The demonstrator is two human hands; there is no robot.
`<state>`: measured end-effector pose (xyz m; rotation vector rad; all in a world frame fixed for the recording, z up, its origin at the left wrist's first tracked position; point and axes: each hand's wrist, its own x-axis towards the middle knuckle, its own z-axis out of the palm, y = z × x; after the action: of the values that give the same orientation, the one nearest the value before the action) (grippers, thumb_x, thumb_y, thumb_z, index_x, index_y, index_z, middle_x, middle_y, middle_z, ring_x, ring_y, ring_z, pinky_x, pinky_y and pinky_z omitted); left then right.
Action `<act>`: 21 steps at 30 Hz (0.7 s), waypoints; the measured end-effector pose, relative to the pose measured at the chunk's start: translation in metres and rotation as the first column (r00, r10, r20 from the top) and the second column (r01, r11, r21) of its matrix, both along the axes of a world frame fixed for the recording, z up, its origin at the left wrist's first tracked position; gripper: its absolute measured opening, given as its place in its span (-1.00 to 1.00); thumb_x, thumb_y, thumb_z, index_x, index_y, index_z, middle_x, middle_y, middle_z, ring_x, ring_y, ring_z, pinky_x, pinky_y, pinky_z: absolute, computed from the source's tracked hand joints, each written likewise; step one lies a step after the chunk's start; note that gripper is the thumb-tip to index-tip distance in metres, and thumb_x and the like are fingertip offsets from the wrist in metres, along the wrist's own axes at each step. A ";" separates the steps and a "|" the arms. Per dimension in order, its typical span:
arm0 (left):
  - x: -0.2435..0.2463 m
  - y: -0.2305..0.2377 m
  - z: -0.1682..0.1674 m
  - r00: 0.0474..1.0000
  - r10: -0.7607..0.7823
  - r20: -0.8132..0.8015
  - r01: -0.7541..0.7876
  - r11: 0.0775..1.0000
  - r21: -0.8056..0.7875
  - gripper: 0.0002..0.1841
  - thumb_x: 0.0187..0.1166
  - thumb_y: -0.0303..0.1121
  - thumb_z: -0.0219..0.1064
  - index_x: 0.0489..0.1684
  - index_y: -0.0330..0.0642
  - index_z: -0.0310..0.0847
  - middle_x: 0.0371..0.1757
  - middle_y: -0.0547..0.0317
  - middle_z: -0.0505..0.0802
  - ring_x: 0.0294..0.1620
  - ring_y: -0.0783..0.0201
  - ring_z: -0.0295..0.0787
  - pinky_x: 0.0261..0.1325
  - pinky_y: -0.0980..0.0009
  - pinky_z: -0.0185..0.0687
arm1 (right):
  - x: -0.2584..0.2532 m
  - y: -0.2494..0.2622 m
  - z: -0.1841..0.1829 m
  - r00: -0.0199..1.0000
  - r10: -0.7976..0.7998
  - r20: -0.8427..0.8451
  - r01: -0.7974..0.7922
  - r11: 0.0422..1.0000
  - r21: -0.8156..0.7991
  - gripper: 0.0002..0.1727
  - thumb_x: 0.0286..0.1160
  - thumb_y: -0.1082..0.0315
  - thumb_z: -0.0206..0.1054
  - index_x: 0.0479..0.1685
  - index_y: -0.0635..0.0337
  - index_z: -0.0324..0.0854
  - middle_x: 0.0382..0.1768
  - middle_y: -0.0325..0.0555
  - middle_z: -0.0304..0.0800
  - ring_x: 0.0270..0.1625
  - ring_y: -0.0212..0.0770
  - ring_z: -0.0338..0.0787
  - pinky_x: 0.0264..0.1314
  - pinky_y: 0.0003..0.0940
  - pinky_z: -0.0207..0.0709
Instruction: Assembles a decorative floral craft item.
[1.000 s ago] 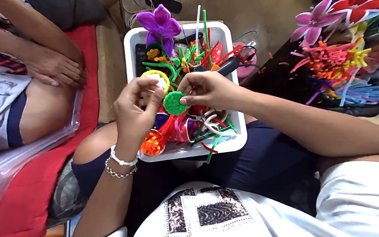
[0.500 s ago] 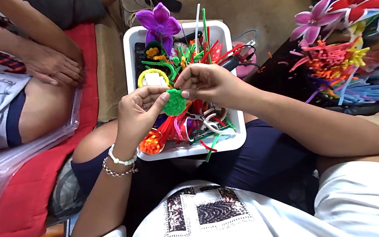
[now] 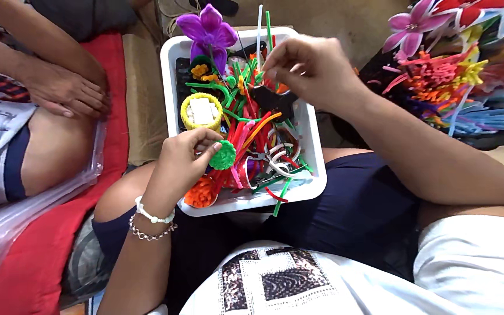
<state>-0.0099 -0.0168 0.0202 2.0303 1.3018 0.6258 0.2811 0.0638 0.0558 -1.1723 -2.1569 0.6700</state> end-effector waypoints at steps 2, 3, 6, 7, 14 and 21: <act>-0.004 0.001 -0.001 0.999 -0.003 -0.045 0.004 1.000 0.025 -0.84 0.64 -0.30 0.40 0.05 -0.05 0.79 -0.17 0.29 0.87 -0.23 0.50 0.81 -0.14 0.49 0.78 | 0.016 0.010 0.000 0.991 -0.117 0.060 0.113 0.992 0.061 -0.79 0.69 0.32 0.27 0.06 0.24 0.72 -0.03 -0.06 0.85 -0.01 -0.28 0.86 0.11 -0.30 0.76; -0.006 0.002 -0.001 0.998 -0.001 -0.070 0.003 0.999 0.034 -0.84 0.64 -0.29 0.41 0.06 -0.04 0.79 -0.16 0.27 0.87 -0.23 0.47 0.82 -0.13 0.45 0.79 | 0.024 0.015 0.000 0.983 -0.169 0.079 0.162 0.984 0.079 -0.79 0.69 0.32 0.27 0.06 0.25 0.71 -0.04 -0.05 0.85 -0.02 -0.28 0.87 0.12 -0.30 0.75; -0.014 0.005 -0.003 0.990 0.004 -0.141 0.005 0.998 0.059 -0.84 0.60 -0.28 0.45 0.02 -0.03 0.79 -0.14 0.25 0.86 -0.24 0.42 0.82 -0.16 0.38 0.81 | 0.041 0.022 0.000 0.954 -0.271 0.132 0.262 0.962 0.077 -0.78 0.67 0.33 0.29 0.08 0.26 0.71 -0.02 0.00 0.85 0.01 -0.21 0.87 0.16 -0.26 0.73; -0.016 0.006 -0.004 0.987 0.005 -0.160 0.006 0.998 0.068 -0.85 0.60 -0.27 0.44 0.00 -0.03 0.80 -0.15 0.25 0.86 -0.23 0.41 0.82 -0.16 0.35 0.81 | 0.044 0.023 0.000 0.947 -0.285 0.148 0.278 0.958 0.069 -0.78 0.66 0.33 0.29 0.08 0.26 0.71 -0.02 0.02 0.85 0.02 -0.19 0.87 0.18 -0.23 0.73; -0.018 0.006 -0.002 0.981 0.050 -0.188 -0.032 0.995 0.099 -0.81 0.65 -0.17 0.39 -0.11 -0.06 0.81 -0.19 0.26 0.87 -0.23 0.43 0.83 -0.14 0.36 0.81 | 0.044 0.026 -0.007 0.956 -0.196 0.220 0.187 0.980 0.062 -0.80 0.64 0.34 0.33 0.01 0.29 0.73 -0.04 0.06 0.86 0.07 -0.06 0.86 0.26 -0.04 0.68; -0.019 0.007 0.007 0.981 0.163 -0.110 -0.141 0.974 0.180 -0.67 0.70 -0.04 0.30 -0.17 -0.12 0.78 -0.33 0.29 0.82 -0.39 0.54 0.72 -0.32 0.52 0.64 | 0.048 0.026 -0.008 0.930 0.040 0.364 -0.015 0.997 -0.070 -0.71 0.32 0.39 0.61 0.00 0.24 0.78 0.00 0.14 0.83 0.19 0.19 0.77 0.32 0.26 0.56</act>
<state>-0.0288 -0.0098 0.0272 2.1502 1.5349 0.7123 0.3294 0.0897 0.0473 -1.3950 -2.4783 0.5723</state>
